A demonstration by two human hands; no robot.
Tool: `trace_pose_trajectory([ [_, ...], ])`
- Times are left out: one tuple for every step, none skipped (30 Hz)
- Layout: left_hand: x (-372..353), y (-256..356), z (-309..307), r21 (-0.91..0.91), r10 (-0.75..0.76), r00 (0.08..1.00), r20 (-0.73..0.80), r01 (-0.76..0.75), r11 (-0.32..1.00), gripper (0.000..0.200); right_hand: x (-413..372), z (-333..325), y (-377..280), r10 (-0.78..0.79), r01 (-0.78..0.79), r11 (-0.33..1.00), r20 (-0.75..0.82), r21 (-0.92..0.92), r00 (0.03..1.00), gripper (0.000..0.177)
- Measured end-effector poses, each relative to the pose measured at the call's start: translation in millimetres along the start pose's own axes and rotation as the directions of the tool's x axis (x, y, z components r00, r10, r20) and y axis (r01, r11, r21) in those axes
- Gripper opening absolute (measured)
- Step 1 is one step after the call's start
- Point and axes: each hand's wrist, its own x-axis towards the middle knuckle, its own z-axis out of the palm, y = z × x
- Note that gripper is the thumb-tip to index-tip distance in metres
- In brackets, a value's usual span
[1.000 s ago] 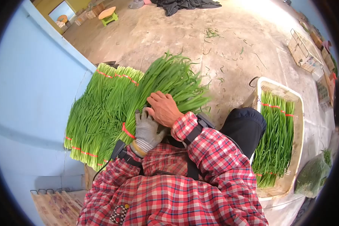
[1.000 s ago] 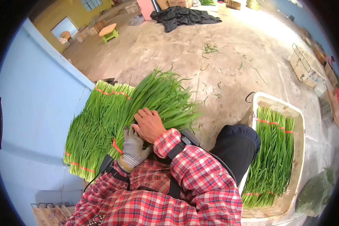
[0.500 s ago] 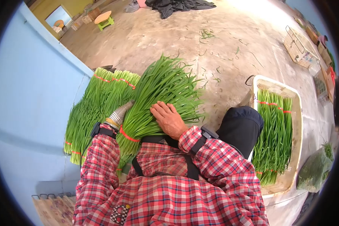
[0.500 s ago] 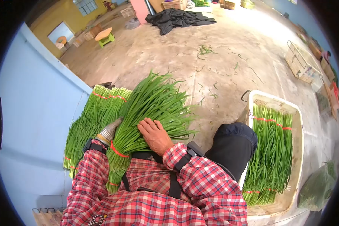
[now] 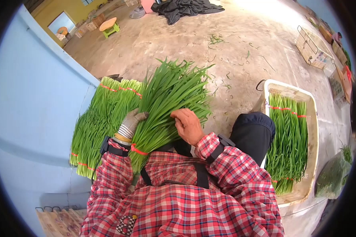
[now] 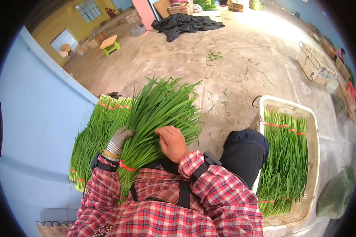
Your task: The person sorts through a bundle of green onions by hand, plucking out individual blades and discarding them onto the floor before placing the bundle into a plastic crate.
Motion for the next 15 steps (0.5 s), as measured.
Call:
trace_pose_trajectory([
  [-6.2,4.0,5.3,0.063,0.064,0.998,0.002,-0.064,0.996,0.035,2.5,-6.6,-8.3,-0.012,0.013,1.000,0.042,-0.026,0.999,0.032],
  [-12.0,9.3,10.0,0.124,0.098,0.995,-0.003,-0.097,0.988,0.033,8.1,-9.1,-16.5,-0.115,0.115,0.991,-0.001,-0.063,0.993,0.033],
  [-14.7,10.1,11.9,0.123,0.098,0.995,-0.002,-0.097,0.988,0.033,10.0,-9.5,-23.1,-0.114,0.114,0.991,0.001,-0.064,0.993,0.033],
  [-16.5,10.3,13.6,0.179,0.133,0.991,-0.014,-0.129,0.975,0.033,11.5,-9.5,-28.6,-0.127,0.130,0.988,0.041,-0.086,0.991,0.036],
  [-18.3,11.7,15.9,0.237,0.170,0.985,-0.023,-0.160,0.958,0.033,14.2,-10.3,-35.2,-0.140,0.148,0.983,0.082,-0.108,0.987,0.040],
  [-21.2,12.7,18.9,0.236,0.171,0.985,-0.022,-0.161,0.958,0.033,19.4,-11.6,-43.9,-0.115,0.132,0.979,0.115,-0.155,0.987,0.047],
  [-25.0,13.4,22.0,0.256,0.207,0.978,-0.034,-0.192,0.948,0.032,19.3,-10.9,-44.3,-0.115,0.132,0.979,0.113,-0.156,0.987,0.047],
  [-28.0,13.3,24.5,0.277,0.244,0.969,-0.045,-0.223,0.935,0.032,18.6,-10.1,-44.0,0.023,0.047,0.964,0.258,-0.262,0.966,0.051],
  [-29.4,11.2,25.9,0.280,0.246,0.968,-0.042,-0.225,0.933,0.032,17.9,-8.9,-42.5,0.172,-0.019,0.927,0.379,-0.375,0.909,0.054],
  [-30.8,9.2,26.6,0.263,0.268,0.961,-0.069,-0.242,0.934,0.031,14.8,-8.4,-40.9,0.171,-0.020,0.927,0.375,-0.374,0.911,0.054],
  [-31.3,6.3,26.1,0.245,0.288,0.953,-0.099,-0.257,0.935,0.031,7.5,-7.6,-38.2,0.215,-0.044,0.917,0.397,-0.398,0.892,0.057],
  [-28.5,-0.1,20.3,0.245,0.285,0.953,-0.101,-0.254,0.936,0.031,-0.6,-6.2,-34.8,0.260,-0.066,0.904,0.422,-0.422,0.869,0.059],
  [-25.3,-8.5,12.1,0.188,0.252,0.958,-0.137,-0.225,0.956,0.031,-11.6,-2.5,-28.6,0.264,-0.069,0.905,0.426,-0.421,0.865,0.059],
  [-22.7,-16.9,6.1,0.129,0.217,0.961,-0.170,-0.196,0.972,0.031,-23.4,1.8,-20.9,0.220,-0.046,0.911,0.388,-0.411,0.895,0.061],
  [-24.7,-14.6,8.2,0.128,0.211,0.963,-0.168,-0.191,0.973,0.031,-25.3,1.0,-22.6,0.174,-0.022,0.915,0.347,-0.402,0.922,0.063],
])
